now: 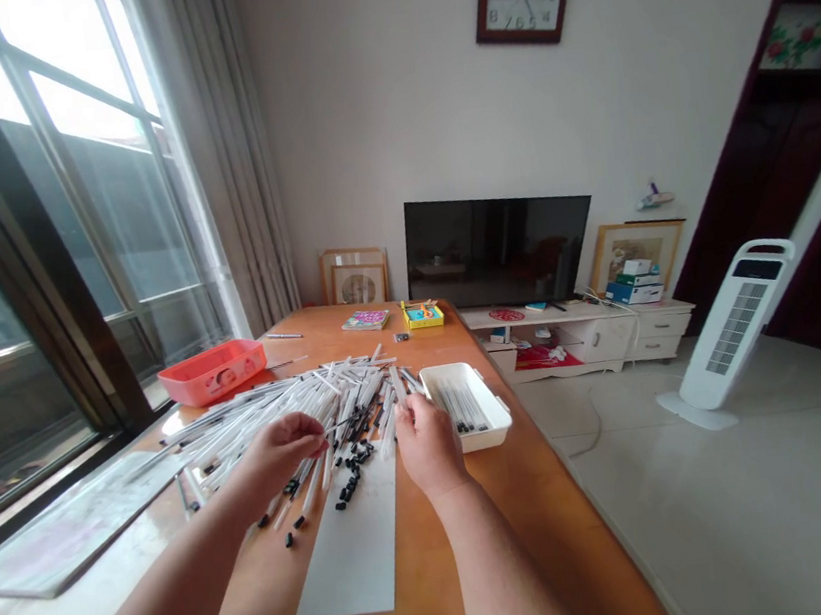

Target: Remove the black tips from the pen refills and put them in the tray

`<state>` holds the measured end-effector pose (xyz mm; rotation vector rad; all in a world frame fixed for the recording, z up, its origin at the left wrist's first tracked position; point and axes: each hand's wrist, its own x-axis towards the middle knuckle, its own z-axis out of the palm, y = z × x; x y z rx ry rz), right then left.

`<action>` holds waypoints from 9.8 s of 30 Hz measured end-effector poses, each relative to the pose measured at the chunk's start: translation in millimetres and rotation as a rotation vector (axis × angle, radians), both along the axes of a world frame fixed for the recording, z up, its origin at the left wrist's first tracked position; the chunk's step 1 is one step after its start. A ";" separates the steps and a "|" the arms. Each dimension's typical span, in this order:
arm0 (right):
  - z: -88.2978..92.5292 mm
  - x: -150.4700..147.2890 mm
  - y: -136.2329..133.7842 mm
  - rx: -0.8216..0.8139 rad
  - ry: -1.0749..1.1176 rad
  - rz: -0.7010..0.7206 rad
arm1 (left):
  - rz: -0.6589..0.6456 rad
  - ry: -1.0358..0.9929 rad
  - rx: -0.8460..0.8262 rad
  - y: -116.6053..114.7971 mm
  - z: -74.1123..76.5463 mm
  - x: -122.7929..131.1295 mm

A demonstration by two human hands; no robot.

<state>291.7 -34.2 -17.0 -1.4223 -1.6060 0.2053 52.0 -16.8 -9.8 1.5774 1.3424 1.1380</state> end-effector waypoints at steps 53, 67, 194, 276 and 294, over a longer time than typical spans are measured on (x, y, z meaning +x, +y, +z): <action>-2.7 -21.7 -18.3 -0.217 -0.273 0.328 | -0.153 -0.196 -0.023 -4.2 9.6 -24.2; 0.3 -21.0 -18.0 -0.194 -0.153 0.421 | -0.175 -0.179 0.012 -9.9 6.7 -11.2; 4.9 -34.5 -23.1 -0.379 0.399 0.667 | -0.371 -0.508 -0.112 -21.2 6.0 22.0; 16.2 -25.6 -22.8 -0.315 0.805 0.425 | -0.464 -0.226 -0.214 -37.5 13.5 27.5; 11.3 -30.8 -23.4 -0.225 0.647 0.382 | -0.428 -0.211 -0.115 -34.6 3.0 30.6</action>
